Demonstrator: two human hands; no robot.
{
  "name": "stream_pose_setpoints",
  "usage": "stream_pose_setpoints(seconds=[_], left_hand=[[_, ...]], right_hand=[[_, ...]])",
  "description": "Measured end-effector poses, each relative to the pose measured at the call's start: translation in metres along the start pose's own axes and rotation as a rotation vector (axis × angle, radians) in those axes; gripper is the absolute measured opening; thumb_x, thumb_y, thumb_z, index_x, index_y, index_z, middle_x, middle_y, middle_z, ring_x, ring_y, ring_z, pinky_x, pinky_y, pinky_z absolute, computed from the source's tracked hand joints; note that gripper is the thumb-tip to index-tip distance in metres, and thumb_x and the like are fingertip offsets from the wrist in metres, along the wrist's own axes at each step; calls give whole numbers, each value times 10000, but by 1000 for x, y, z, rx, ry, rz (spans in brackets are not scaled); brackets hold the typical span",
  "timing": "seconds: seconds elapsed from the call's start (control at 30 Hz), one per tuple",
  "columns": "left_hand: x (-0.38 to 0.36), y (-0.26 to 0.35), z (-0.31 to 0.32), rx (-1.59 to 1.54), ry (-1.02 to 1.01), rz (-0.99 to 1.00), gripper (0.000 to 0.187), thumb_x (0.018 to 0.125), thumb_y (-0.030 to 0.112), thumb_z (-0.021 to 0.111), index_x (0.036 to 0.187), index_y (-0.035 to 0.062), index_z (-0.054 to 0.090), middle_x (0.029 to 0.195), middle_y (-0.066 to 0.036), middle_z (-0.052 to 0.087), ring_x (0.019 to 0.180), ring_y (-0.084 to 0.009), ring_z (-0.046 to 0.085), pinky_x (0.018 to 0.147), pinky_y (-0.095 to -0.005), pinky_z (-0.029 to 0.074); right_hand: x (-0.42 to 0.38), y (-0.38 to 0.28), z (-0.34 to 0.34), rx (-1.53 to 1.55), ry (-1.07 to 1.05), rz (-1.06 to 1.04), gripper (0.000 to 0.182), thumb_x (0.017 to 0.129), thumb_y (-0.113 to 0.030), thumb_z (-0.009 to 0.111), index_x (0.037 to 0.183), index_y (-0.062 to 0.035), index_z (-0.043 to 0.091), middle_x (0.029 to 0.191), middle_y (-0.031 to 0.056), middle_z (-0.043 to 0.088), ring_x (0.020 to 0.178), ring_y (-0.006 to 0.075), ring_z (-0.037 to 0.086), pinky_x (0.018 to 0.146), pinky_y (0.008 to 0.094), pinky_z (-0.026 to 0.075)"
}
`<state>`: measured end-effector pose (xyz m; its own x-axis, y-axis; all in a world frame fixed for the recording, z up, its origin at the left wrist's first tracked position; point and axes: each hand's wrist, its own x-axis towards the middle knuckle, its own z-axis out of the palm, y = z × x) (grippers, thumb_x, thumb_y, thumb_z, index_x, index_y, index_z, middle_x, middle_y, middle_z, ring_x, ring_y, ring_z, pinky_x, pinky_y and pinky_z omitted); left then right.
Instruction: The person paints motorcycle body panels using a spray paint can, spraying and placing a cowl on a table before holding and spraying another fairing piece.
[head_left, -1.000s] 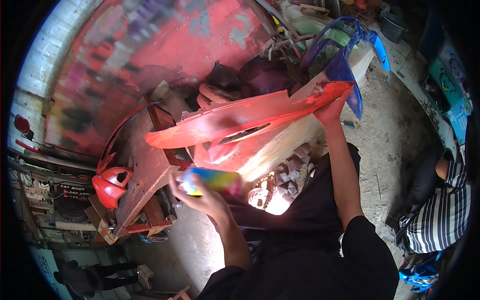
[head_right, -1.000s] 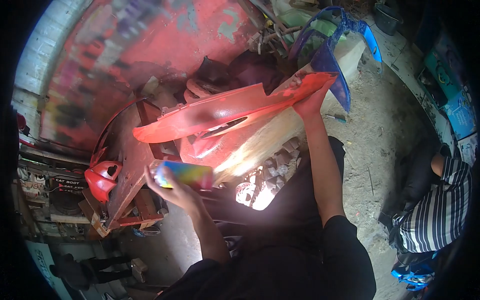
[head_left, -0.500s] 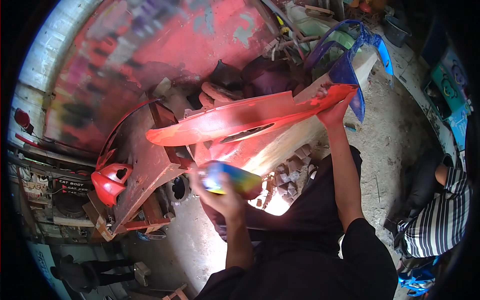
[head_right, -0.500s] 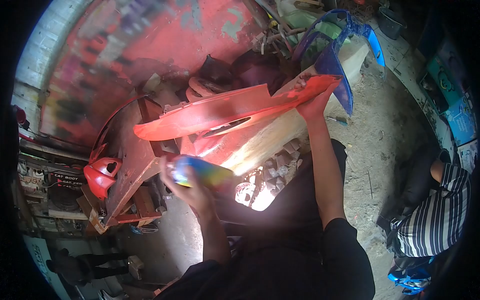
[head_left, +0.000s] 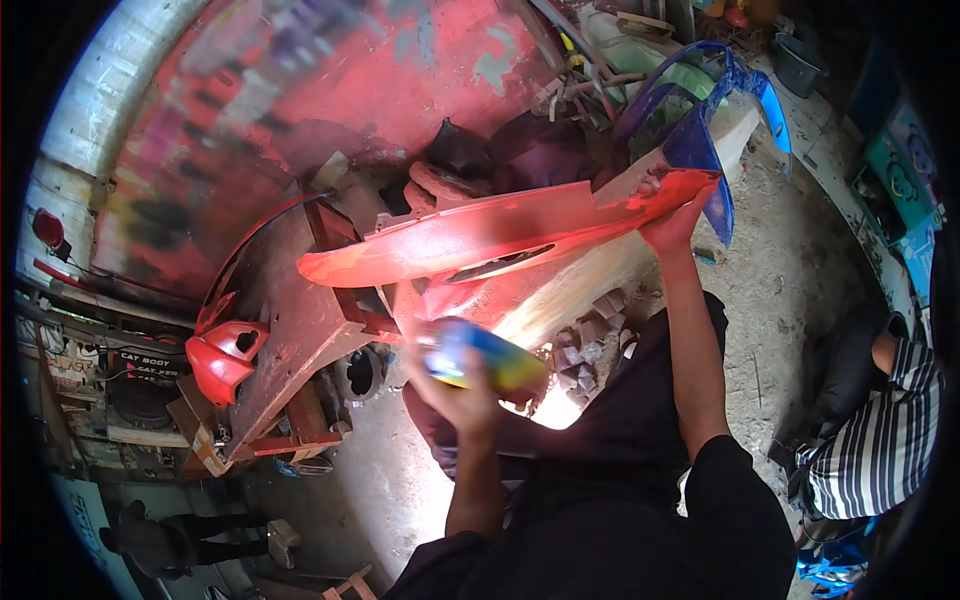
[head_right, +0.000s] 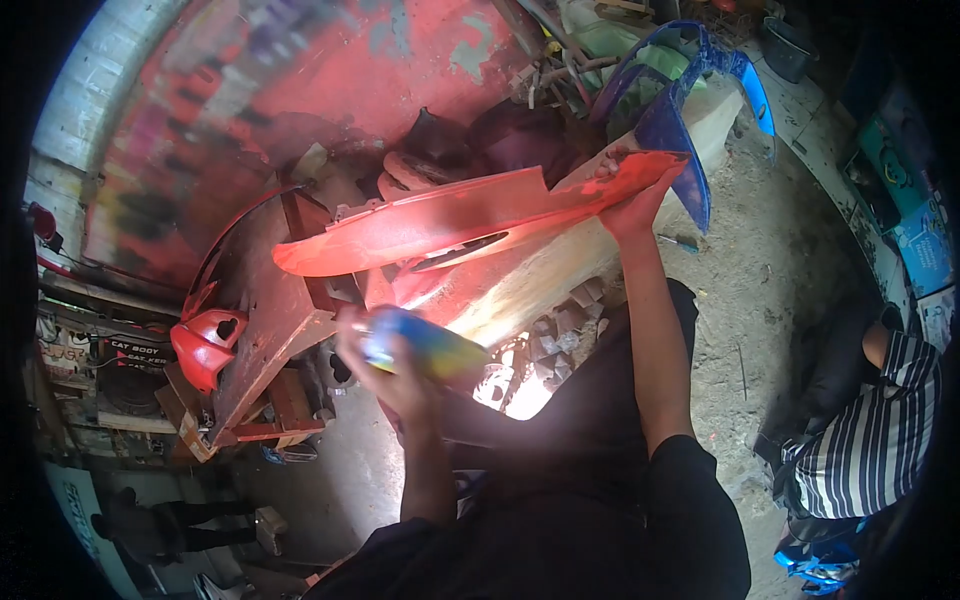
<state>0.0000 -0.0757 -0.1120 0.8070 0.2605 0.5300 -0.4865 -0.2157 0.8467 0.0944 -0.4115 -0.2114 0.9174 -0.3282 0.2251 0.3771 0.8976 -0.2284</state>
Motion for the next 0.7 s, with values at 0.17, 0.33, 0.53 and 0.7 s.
stream_pose_setpoints(seconds=[0.17, 0.33, 0.53, 0.7], left_hand=[[45, -15, -20, 102, 329, -88, 467, 939, 223, 605, 1295, -39, 451, 1245, -173, 505, 1105, -258, 514, 976, -410, 401], [-22, 2, 9, 22, -376, 179, 486, 790, 131, 742, 1190, -12, 506, 1049, -161, 573, 966, -234, 563, 859, -366, 459], [-4, -4, 2, 13, 13, 77, 570, 852, 231, 697, 1293, -33, 450, 1184, -188, 511, 1055, -270, 536, 918, -393, 432], [41, -3, -11, 184, 343, -51, 455, 958, 244, 570, 1312, -16, 452, 1249, -162, 502, 1115, -249, 518, 984, -385, 401]], right_hand=[[1, 4, 3, 6, -11, -19, 894, 689, -838, 555, 1117, -57, 487, 845, 23, 510, 825, 180, 528, 807, 354, 459], [4, 8, 1, 24, -23, 9, 893, 709, -846, 517, 1118, -52, 499, 843, 22, 513, 822, 173, 527, 802, 337, 459], [2, 4, -1, 19, 10, -2, 895, 707, -851, 512, 1115, -55, 504, 846, 21, 515, 817, 174, 523, 792, 330, 460], [1, 4, 4, -39, 7, -21, 894, 712, -853, 503, 1113, -54, 512, 843, 20, 513, 815, 175, 526, 809, 348, 456]])
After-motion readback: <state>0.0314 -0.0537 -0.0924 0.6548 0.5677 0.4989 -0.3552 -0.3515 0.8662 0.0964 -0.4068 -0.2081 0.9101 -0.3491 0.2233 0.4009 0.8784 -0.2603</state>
